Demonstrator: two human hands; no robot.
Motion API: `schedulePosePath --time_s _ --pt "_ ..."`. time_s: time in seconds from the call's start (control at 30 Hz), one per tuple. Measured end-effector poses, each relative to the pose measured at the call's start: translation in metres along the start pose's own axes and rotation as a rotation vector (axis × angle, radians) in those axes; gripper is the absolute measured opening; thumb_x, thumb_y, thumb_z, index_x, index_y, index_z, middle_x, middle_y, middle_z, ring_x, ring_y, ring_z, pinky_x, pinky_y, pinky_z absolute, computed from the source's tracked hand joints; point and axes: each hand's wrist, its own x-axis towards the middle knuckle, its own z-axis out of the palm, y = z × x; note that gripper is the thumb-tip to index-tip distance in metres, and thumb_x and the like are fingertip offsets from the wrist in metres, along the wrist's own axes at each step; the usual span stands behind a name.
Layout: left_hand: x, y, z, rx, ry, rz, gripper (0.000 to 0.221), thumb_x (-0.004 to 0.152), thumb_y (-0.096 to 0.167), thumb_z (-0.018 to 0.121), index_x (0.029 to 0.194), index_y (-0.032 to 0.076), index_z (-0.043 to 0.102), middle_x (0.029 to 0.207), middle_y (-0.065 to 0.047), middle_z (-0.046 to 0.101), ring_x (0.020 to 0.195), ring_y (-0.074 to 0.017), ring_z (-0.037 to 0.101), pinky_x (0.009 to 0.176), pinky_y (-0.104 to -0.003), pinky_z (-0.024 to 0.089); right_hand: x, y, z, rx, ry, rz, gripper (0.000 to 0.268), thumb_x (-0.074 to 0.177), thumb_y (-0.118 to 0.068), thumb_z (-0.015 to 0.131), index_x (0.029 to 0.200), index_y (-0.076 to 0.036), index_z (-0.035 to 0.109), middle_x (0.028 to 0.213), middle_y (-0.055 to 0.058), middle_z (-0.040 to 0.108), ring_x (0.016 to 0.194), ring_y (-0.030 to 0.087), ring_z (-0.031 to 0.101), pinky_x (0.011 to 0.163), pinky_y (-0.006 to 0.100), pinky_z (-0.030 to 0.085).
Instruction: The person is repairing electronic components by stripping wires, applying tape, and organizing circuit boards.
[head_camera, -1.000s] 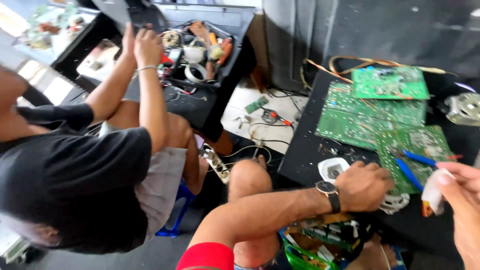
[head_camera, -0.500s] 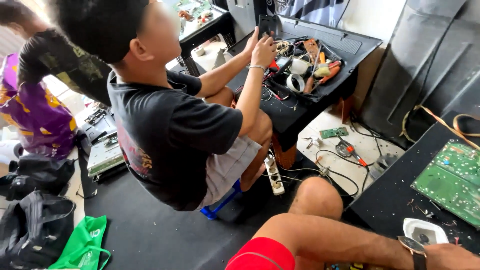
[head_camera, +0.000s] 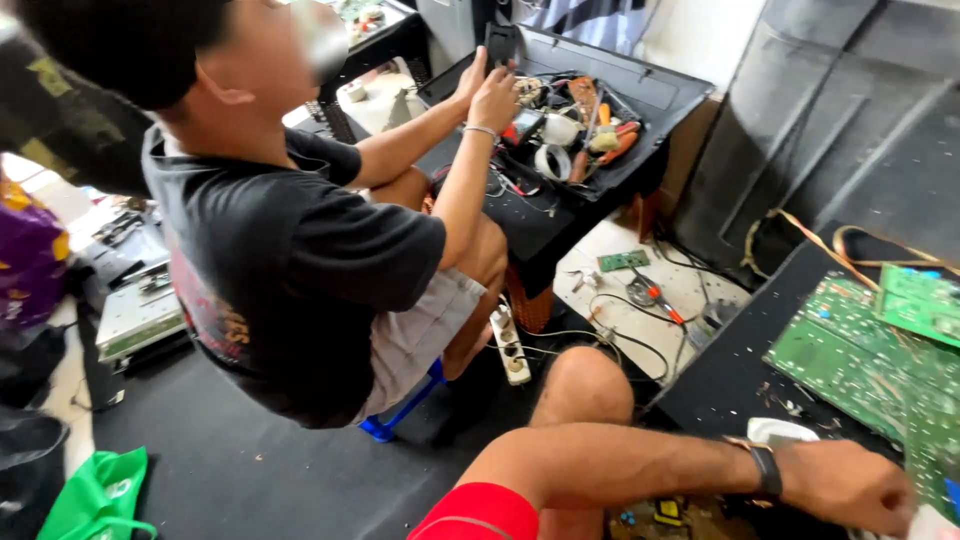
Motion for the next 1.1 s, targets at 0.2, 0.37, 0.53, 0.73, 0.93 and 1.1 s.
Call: schedulePosePath --time_s 0.2,0.37,0.53,0.73,0.93,1.1 --pt "-0.023 0.035 -0.020 -0.001 0.080 -0.083 0.019 0.077 0.030 0.059 0.077 0.018 0.073 0.079 -0.003 0.078 0.074 -0.0175 0.071 0.070 -0.038 0.052 -0.055 -0.143 0.028 -0.106 0.229 0.147 0.018 0.101 -0.003 0.073 0.114 0.001 0.062 0.094 0.020 0.067 0.067 0.024 0.065 0.060 0.029 0.055" --pt "-0.028 0.050 -0.036 -0.102 -0.013 -0.247 0.020 0.083 0.039 0.068 0.088 0.021 0.076 0.080 -0.004 0.078 0.096 -0.0296 0.075 0.089 -0.045 0.058 -0.062 -0.160 0.048 0.014 0.309 0.262 0.014 0.096 0.002 0.067 0.109 0.008 0.065 0.093 0.023 0.070 0.065 0.029 0.072 0.058 0.043 0.066" --pt "-0.033 0.059 -0.049 -0.167 -0.020 -0.310 0.017 0.081 0.040 0.068 0.077 0.025 0.075 0.065 0.002 0.072 0.076 -0.0196 0.074 0.077 -0.038 0.058 -0.062 -0.161 0.047 0.082 0.276 0.235 0.017 0.094 0.003 0.067 0.110 0.008 0.071 0.094 0.026 0.071 0.067 0.035 0.075 0.055 0.045 0.067" --pt "-0.041 0.065 -0.058 -0.306 0.022 -0.296 0.018 0.082 0.032 0.071 0.080 0.015 0.076 0.064 -0.003 0.072 0.068 -0.0182 0.072 0.072 -0.032 0.055 -0.065 -0.188 0.045 -0.005 0.212 0.209 0.034 0.086 0.009 0.066 0.118 0.004 0.073 0.100 0.025 0.075 0.073 0.028 0.076 0.065 0.041 0.067" --pt "-0.043 0.067 -0.059 -0.348 0.023 -0.295 0.016 0.081 0.030 0.071 0.080 0.015 0.076 0.061 -0.001 0.070 0.064 -0.0162 0.070 0.069 -0.029 0.053 -0.071 -0.183 0.035 -0.266 0.285 0.032 0.013 0.088 -0.001 0.079 0.100 0.001 0.077 0.092 0.014 0.069 0.071 0.011 0.066 0.054 0.028 0.057" --pt "-0.050 0.072 -0.063 -0.431 0.013 -0.285 0.014 0.082 0.021 0.072 0.086 0.009 0.077 0.068 -0.003 0.073 0.066 -0.0131 0.070 0.070 -0.024 0.050 -0.077 -0.198 0.036 -0.202 0.149 0.290 0.007 0.081 -0.004 0.072 0.088 -0.001 0.074 0.076 0.011 0.067 0.058 0.015 0.061 0.047 0.027 0.052"
